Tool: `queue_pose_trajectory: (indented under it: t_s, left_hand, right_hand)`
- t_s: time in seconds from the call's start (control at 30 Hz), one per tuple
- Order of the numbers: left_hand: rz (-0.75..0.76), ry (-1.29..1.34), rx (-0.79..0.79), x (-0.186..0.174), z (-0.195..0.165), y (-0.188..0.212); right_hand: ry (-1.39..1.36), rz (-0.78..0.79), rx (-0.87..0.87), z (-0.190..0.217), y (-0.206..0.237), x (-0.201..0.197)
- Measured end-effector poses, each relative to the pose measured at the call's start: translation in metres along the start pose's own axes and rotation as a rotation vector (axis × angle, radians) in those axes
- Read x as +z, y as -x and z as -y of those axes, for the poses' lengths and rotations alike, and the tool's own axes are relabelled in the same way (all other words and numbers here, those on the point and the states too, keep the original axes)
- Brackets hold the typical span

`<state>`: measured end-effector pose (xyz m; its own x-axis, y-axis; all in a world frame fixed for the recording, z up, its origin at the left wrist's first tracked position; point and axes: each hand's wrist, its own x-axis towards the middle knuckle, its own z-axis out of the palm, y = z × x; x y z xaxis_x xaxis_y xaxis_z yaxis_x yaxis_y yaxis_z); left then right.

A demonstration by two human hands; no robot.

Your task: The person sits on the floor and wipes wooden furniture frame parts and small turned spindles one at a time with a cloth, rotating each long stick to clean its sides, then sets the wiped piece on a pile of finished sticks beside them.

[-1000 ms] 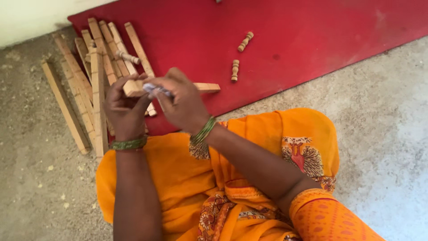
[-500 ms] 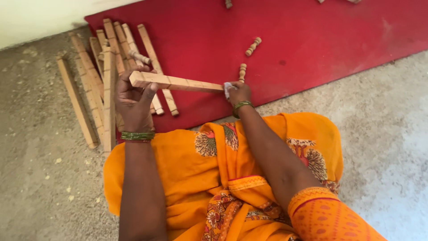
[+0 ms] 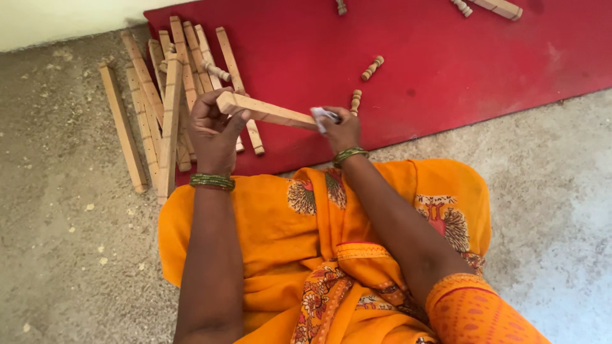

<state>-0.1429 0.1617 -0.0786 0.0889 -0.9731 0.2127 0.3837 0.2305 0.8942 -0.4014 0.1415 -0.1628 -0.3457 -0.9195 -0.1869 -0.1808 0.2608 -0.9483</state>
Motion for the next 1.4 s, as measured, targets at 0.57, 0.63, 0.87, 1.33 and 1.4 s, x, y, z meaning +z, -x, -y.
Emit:
queue_pose_trajectory:
  t_s: [0.57, 0.63, 0.87, 1.33, 1.4]
  left_hand:
    - [0.023, -0.016, -0.018, 0.005, -0.008, -0.004]
    - [0.027, -0.068, -0.018, 0.006, -0.008, -0.01]
    - [0.062, 0.02, -0.053, 0.009, -0.015, -0.011]
    - [-0.019, -0.067, -0.047, -0.004, -0.028, -0.019]
    - [-0.036, -0.043, -0.03, -0.008, -0.029, -0.023]
  right_hand:
    - [0.355, 0.131, -0.179, 0.046, 0.001, 0.012]
    - [0.457, 0.063, -0.117, 0.006, -0.027, -0.004]
    - [0.464, 0.049, 0.173, -0.03, -0.031, -0.024]
    - [0.221, 0.339, -0.411, 0.12, 0.046, 0.039]
    - [0.34, 0.308, -0.312, 0.086, 0.02, 0.034]
